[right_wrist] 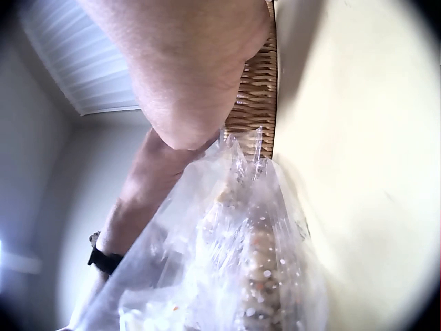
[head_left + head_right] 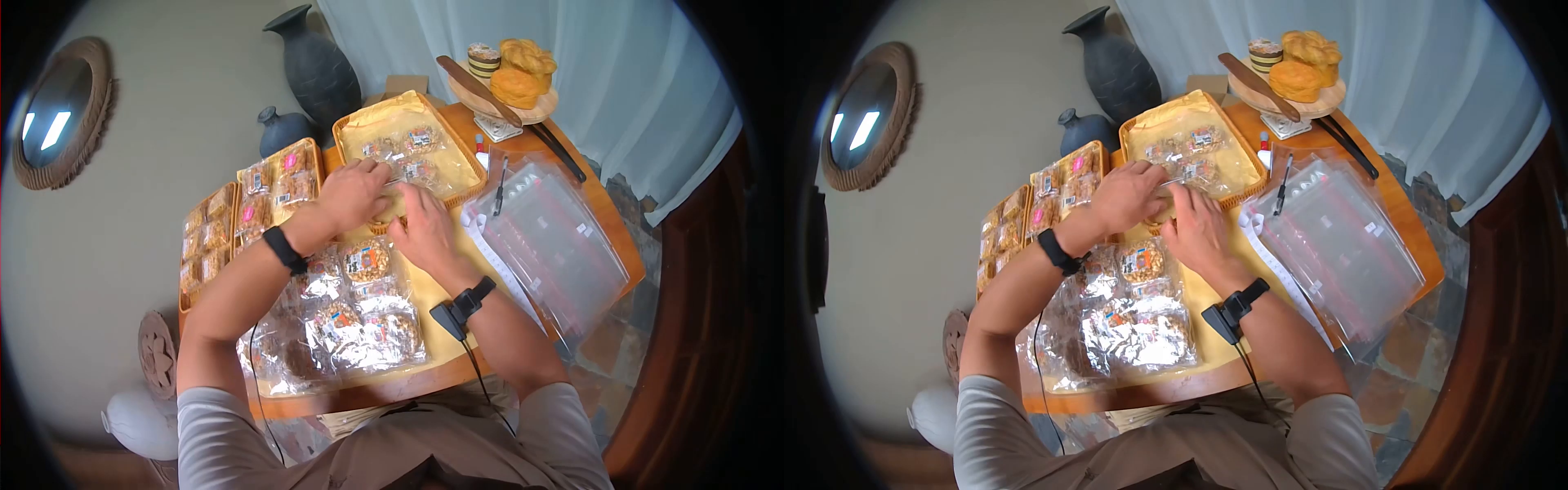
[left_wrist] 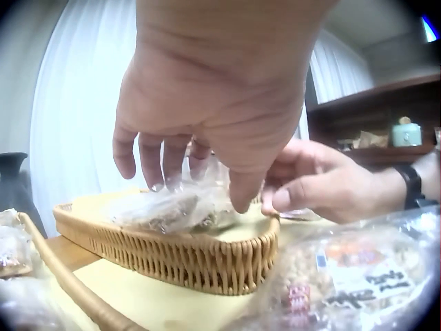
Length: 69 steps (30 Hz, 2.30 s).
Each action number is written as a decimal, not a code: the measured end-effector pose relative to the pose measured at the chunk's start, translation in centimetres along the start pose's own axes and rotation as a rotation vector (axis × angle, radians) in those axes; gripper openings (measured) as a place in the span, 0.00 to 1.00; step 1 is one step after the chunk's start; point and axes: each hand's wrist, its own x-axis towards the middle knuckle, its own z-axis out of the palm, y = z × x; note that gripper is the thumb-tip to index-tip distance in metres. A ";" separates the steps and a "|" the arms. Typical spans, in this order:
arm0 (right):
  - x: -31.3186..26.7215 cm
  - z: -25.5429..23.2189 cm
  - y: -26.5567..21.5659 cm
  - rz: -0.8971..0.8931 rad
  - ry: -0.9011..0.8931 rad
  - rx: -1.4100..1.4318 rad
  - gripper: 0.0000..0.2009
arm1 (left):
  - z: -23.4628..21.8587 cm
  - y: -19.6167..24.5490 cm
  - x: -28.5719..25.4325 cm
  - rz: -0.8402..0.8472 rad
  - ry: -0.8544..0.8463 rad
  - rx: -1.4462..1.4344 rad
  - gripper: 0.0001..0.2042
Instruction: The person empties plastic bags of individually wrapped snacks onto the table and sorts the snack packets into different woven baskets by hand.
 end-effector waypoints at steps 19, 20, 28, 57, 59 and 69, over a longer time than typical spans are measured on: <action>-0.7 0.4 0.7 -0.069 -0.081 0.032 0.22 | -10.7 -4.4 8.3 -0.402 -0.007 -0.620 0.13; -0.7 0.5 0.8 -0.073 -0.083 0.032 0.22 | -11.0 -4.4 8.4 -0.404 -0.003 -0.620 0.13; -0.6 0.4 0.8 -0.106 -0.079 0.005 0.14 | -16.8 -4.9 8.0 -0.459 0.055 -0.979 0.08; -1.4 -4.6 -2.5 0.846 -0.407 0.989 0.33 | -10.0 5.1 -22.0 -0.186 -0.222 -0.585 0.23; -1.2 -5.6 -3.3 0.933 -0.364 1.153 0.31 | -8.9 3.7 -22.1 -0.234 -0.084 -0.675 0.21; -0.6 -6.7 -1.9 0.860 -0.323 1.256 0.24 | -7.9 1.7 -22.2 -0.608 -0.090 -0.813 0.22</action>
